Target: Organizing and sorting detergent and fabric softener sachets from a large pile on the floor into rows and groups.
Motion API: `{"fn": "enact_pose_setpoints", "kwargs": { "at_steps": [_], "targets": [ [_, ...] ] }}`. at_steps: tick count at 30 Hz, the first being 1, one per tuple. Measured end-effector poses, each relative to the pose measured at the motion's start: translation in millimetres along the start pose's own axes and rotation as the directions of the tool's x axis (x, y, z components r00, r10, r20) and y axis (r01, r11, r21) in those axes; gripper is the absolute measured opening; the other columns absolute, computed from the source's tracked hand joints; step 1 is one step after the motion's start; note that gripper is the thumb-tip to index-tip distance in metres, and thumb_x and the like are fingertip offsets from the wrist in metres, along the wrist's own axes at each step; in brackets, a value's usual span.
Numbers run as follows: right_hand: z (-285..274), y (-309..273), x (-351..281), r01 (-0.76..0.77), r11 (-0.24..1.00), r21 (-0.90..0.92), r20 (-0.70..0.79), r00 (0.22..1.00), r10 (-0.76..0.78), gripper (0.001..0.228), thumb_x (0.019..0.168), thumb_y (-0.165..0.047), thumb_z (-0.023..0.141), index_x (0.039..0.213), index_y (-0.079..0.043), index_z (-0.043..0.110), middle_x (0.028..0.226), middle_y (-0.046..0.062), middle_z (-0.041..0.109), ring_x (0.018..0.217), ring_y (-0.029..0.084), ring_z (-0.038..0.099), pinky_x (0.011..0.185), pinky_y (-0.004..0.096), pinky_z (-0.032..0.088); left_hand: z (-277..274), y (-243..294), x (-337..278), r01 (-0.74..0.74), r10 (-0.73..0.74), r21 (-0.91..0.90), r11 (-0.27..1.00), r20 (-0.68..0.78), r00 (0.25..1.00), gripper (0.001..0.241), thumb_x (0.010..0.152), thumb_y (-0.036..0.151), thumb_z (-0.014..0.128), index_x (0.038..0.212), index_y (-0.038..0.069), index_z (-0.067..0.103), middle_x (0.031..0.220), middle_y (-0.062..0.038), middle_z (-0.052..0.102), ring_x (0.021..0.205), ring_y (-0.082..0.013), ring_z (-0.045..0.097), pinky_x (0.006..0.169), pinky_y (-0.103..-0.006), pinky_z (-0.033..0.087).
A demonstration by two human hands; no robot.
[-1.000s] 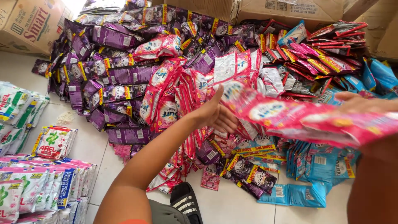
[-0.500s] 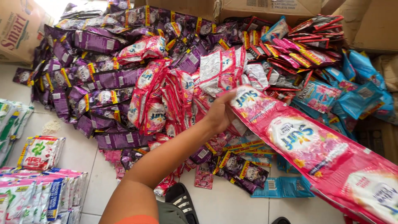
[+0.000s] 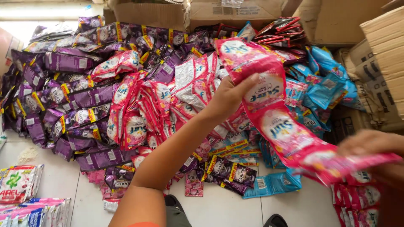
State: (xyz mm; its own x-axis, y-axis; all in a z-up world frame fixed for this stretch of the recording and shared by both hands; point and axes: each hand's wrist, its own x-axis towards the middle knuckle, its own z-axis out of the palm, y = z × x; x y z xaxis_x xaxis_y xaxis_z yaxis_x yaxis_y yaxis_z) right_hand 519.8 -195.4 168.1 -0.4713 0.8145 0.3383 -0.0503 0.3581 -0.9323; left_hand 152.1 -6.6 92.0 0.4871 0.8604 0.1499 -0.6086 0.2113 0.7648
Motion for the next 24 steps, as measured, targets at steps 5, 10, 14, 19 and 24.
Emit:
{"fn": "enact_pose_setpoints", "kwargs": {
  "at_steps": [5, 10, 14, 19, 24],
  "targets": [
    [50.7, 26.5, 24.0, -0.213, 0.972, -0.099, -0.362, 0.917, 0.164, 0.02, 0.086, -0.002, 0.076, 0.106, 0.002, 0.074, 0.102, 0.014, 0.074, 0.096, 0.019, 0.073, 0.082, 0.03, 0.061, 28.1, -4.7, -4.2, -0.173, 0.141, 0.151, 0.973, 0.2, 0.97, 0.026, 0.108, 0.02, 0.064, 0.126, 0.002, 0.069, 0.114, 0.0, 0.073, 0.104, -0.007, 0.066, 0.094, -0.0287, 0.056],
    [47.5, 38.6, 30.9, -0.329, 0.93, -0.165, -0.371, 0.894, 0.25, 0.023, 0.085, 0.004, 0.076, 0.108, 0.004, 0.076, 0.104, 0.013, 0.075, 0.097, 0.017, 0.07, 0.085, 0.03, 0.057, 23.4, -24.6, -1.1, -0.081, -0.003, 0.294, 0.952, 0.275, 0.961, 0.03, 0.108, 0.025, 0.064, 0.124, 0.0, 0.072, 0.103, 0.004, 0.07, 0.095, -0.0031, 0.059, 0.084, -0.0264, 0.051],
    [33.0, 47.9, 19.8, -0.34, 0.937, -0.08, -0.382, 0.879, 0.287, 0.022, 0.084, 0.005, 0.075, 0.107, 0.005, 0.075, 0.106, 0.014, 0.076, 0.097, 0.018, 0.073, 0.086, 0.031, 0.06, 17.4, -16.5, 4.6, 0.023, -0.123, 0.383, 0.923, 0.237, 0.964, 0.033, 0.108, 0.026, 0.065, 0.12, -0.004, 0.075, 0.095, 0.001, 0.065, 0.086, -0.0066, 0.054, 0.073, -0.0281, 0.047],
    [24.7, 53.7, 19.2, -0.356, 0.926, -0.127, -0.418, 0.865, 0.276, 0.022, 0.088, 0.004, 0.074, 0.11, 0.005, 0.074, 0.102, 0.013, 0.076, 0.095, 0.016, 0.072, 0.087, 0.029, 0.059, 24.5, 1.6, 9.1, 0.124, -0.113, -0.062, 0.99, 0.153, 0.982, 0.034, 0.108, 0.028, 0.067, 0.125, -0.002, 0.069, 0.115, -0.008, 0.073, 0.105, -0.0134, 0.066, 0.092, -0.0309, 0.054],
    [15.4, 63.0, 11.4, -0.395, 0.913, -0.101, -0.407, 0.854, 0.325, 0.021, 0.088, 0.005, 0.073, 0.109, 0.005, 0.074, 0.102, 0.014, 0.076, 0.095, 0.017, 0.072, 0.087, 0.03, 0.059, 35.0, 17.9, 9.2, 0.178, -0.148, -0.208, 0.962, 0.152, 0.977, 0.032, 0.097, 0.029, 0.067, 0.122, 0.01, 0.067, 0.114, -0.003, 0.072, 0.105, -0.0132, 0.069, 0.091, -0.0358, 0.058]
  ]
}}
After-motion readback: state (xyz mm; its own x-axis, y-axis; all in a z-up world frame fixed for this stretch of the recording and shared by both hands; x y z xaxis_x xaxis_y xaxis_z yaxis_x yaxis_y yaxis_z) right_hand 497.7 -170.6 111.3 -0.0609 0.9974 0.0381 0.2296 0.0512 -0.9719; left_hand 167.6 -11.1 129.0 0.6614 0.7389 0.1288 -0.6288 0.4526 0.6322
